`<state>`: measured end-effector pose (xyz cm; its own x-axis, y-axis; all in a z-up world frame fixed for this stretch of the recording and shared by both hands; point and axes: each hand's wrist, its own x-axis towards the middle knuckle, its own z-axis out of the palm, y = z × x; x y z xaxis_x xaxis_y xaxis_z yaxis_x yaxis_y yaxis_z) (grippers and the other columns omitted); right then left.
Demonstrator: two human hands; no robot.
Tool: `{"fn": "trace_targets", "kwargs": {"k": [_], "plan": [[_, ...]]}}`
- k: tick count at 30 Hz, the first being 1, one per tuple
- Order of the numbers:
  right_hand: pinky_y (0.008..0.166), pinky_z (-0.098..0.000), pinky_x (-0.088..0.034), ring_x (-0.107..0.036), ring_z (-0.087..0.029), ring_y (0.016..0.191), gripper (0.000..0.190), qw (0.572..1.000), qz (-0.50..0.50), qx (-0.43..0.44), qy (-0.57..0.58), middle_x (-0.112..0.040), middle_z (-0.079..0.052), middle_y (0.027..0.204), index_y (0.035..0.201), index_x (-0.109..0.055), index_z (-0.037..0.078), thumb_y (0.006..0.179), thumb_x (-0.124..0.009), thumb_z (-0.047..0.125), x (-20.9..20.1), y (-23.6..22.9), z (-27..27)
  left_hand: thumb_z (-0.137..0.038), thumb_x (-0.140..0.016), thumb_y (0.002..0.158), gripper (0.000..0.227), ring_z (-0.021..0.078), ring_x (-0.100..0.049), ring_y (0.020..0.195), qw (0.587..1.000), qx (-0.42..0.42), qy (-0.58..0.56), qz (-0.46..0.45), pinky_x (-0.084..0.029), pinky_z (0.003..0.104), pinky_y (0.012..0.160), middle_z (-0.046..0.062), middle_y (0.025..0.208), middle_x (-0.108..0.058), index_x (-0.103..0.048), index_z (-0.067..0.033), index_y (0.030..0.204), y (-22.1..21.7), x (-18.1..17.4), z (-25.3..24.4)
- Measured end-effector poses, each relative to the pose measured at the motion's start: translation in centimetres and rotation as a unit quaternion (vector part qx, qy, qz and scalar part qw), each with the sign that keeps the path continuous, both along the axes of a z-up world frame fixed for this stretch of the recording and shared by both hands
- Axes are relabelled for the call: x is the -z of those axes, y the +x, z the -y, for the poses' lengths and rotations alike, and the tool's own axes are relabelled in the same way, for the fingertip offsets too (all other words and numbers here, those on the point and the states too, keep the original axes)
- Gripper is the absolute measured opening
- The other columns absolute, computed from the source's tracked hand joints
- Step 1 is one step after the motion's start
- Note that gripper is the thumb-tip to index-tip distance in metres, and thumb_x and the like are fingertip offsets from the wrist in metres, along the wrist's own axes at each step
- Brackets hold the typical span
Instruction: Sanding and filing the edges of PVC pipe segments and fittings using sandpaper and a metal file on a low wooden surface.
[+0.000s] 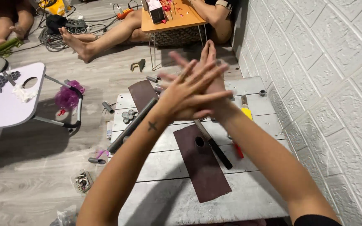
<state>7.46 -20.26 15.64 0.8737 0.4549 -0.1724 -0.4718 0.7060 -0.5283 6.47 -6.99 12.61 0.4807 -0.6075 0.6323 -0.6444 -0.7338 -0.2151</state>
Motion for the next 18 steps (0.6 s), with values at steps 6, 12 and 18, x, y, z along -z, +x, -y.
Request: {"fn": "trace_targets", "kwargs": {"k": [6,12,18], "plan": [[0.117,-0.0551,-0.037,-0.043,-0.042,0.137,0.092,0.963,0.210,-0.146,0.080,-0.036,-0.030,0.158,0.163,-0.015,0.030,0.084,-0.030,0.072,1.8,-0.2,7.4,-0.027,-0.061,0.101,0.064,0.0232,-0.075,0.083,0.926,-0.361,0.071,-0.086,-0.061,0.035,0.050,0.009,0.131,-0.068,-0.036,-0.0059,0.156,1.4,3.8,-11.4],[0.137,-0.0656,0.002,0.008,-0.039,0.163,0.056,0.661,0.683,0.055,-0.306,0.006,-0.026,0.171,0.153,-0.038,0.012,0.111,-0.036,0.049,1.5,-3.3,5.0,-0.048,-0.040,0.108,0.057,0.0275,-0.058,0.057,0.892,-0.305,-0.174,-0.287,-0.047,0.043,0.058,0.009,0.062,-0.061,-0.057,-0.0073,0.072,1.0,4.5,-6.0],[0.121,-0.0595,-0.030,-0.055,-0.041,0.138,0.049,0.241,0.882,0.118,-0.387,-0.055,-0.019,0.150,0.144,-0.058,0.016,0.108,-0.045,0.046,2.4,-1.6,-1.5,-0.055,-0.039,0.105,0.047,0.0422,-0.069,0.074,0.868,-0.329,0.014,-0.373,-0.048,0.056,0.060,0.018,0.093,-0.071,-0.064,-0.0153,0.110,4.8,3.9,2.9]]}}
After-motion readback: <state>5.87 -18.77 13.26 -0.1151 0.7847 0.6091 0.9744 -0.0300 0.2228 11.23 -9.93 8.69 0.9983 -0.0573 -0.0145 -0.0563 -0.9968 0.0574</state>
